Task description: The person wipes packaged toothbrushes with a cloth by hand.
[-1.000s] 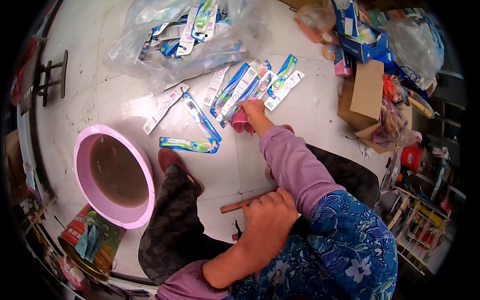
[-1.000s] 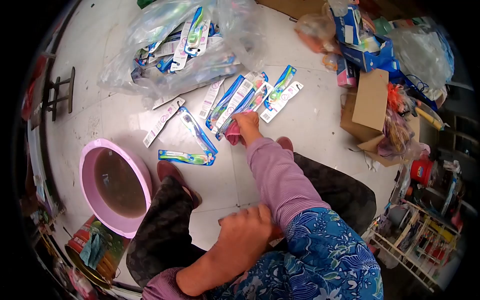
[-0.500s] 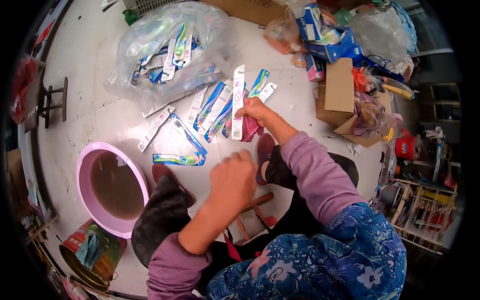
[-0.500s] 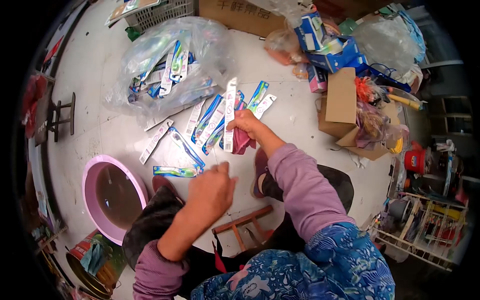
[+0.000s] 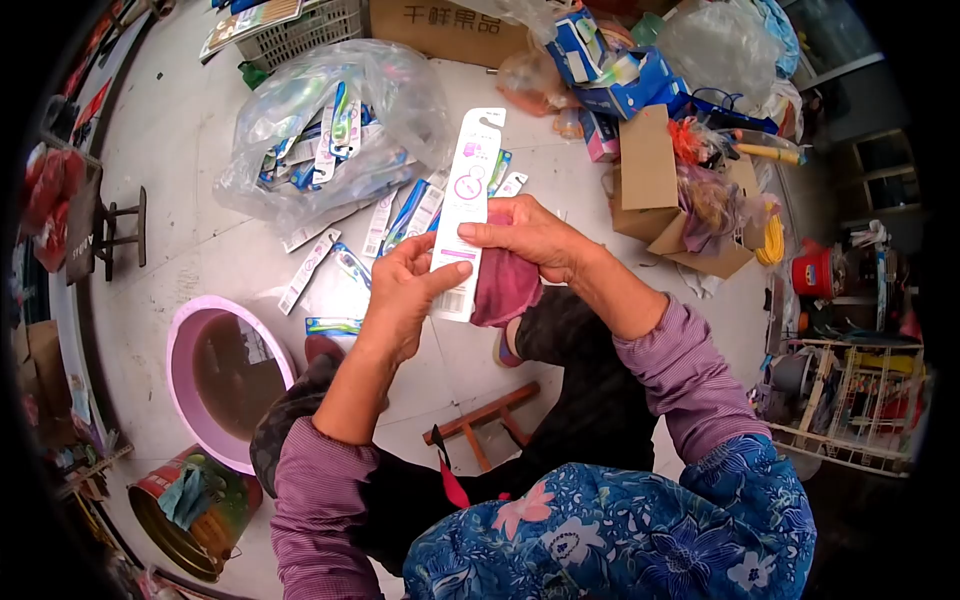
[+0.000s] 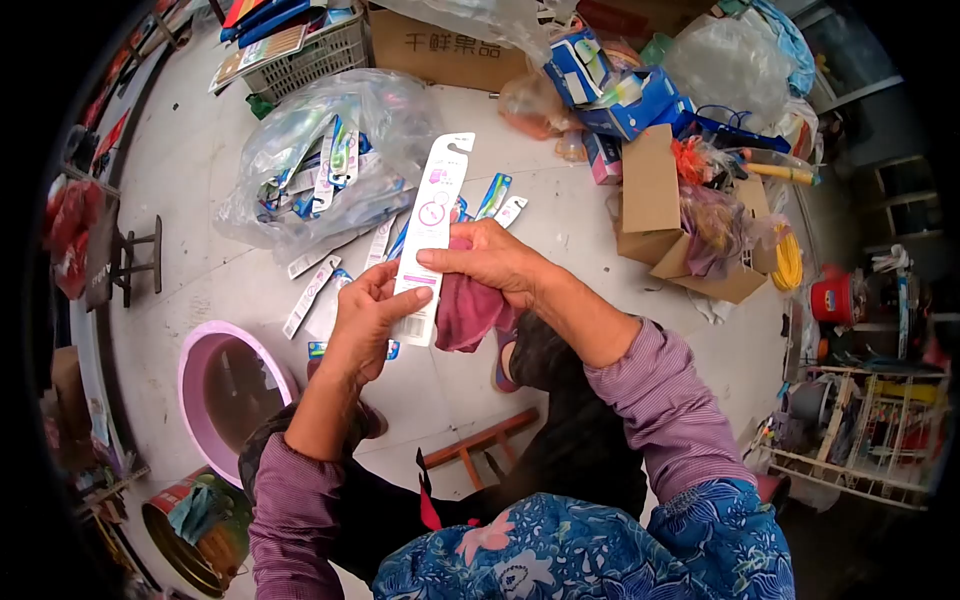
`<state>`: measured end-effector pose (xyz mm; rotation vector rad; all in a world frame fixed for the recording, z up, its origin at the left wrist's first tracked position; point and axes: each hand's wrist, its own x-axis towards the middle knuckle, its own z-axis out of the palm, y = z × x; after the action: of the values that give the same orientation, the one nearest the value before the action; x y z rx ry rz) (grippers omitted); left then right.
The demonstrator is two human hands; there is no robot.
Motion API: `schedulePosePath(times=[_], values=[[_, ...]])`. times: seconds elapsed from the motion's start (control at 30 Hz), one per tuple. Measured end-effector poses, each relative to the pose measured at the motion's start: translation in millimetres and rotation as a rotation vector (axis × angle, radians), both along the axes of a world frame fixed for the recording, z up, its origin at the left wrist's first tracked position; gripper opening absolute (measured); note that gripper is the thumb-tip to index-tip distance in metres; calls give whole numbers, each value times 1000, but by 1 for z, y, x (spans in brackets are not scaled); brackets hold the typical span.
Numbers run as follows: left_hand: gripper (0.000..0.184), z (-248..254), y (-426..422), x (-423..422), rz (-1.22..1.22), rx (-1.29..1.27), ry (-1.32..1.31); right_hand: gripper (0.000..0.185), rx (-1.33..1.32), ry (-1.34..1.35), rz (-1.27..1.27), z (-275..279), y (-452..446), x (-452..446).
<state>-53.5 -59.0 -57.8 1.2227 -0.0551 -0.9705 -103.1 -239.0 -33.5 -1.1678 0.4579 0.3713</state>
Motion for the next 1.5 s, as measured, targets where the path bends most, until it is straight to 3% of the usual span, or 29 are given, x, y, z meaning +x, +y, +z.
schedulePosePath(times=[0.1, 0.17, 0.23, 0.33, 0.37, 0.43, 0.47, 0.5, 0.57, 0.77, 0.93, 0.97, 1.07, 1.2, 1.3, 1.37, 1.43, 1.5], values=[[47, -6, 5, 7, 79, -35, 77, 34, -25, -62, 2, -2, -5, 2], [45, -4, 6, 10, 126, -25, 118, 31, -19, -107, -256, 10, -14, 5], [34, -3, 5, 11, 181, -41, 173, 32, -3, -152, -315, 10, -28, 10], [30, 2, -3, 6, 189, -58, 192, 39, 180, -541, -624, 24, -18, 20], [30, 2, -5, 4, 186, -69, 183, 39, 181, -542, -627, 19, -10, 19], [35, -4, -5, 5, 160, -104, 205, 38, -262, -719, -354, 9, 6, 9], [35, -5, -5, 6, 121, -96, 172, 40, -304, -465, -112, 13, 11, -2], [35, -7, -3, 6, 85, -87, 138, 53, -728, -653, 70, 6, 15, -3], [37, -6, -3, -3, 166, -131, 140, 56, -1137, -864, 160, 0, 25, -10], [35, -11, -9, -14, 133, -153, -49, 47, -962, -816, 256, -3, 13, -10], [25, -6, -7, -13, 8, -86, -236, 43, -1204, -916, 136, 1, 7, -1], [36, -8, -7, -12, -63, -156, -72, 42, -1266, -929, 113, 2, 1, 2], [48, -5, -7, -19, -129, -247, -20, 39, -1433, -930, -5, -7, -33, 16], [45, 11, -4, -15, -148, -233, 1, 30, -1323, -725, -253, -29, -69, 27], [41, 3, -7, -7, -134, -186, -16, 28, -1153, -693, -56, -5, -3, 9], [38, -17, -9, -6, 90, -286, -229, 26, -1230, -953, 77, 12, 38, -2], [38, -6, -5, -10, 82, -304, -241, 21, -1240, -965, 8, 11, 24, 6], [40, 3, -1, -12, -143, -178, -165, 18, -1351, -937, -105, 3, -7, 21]])
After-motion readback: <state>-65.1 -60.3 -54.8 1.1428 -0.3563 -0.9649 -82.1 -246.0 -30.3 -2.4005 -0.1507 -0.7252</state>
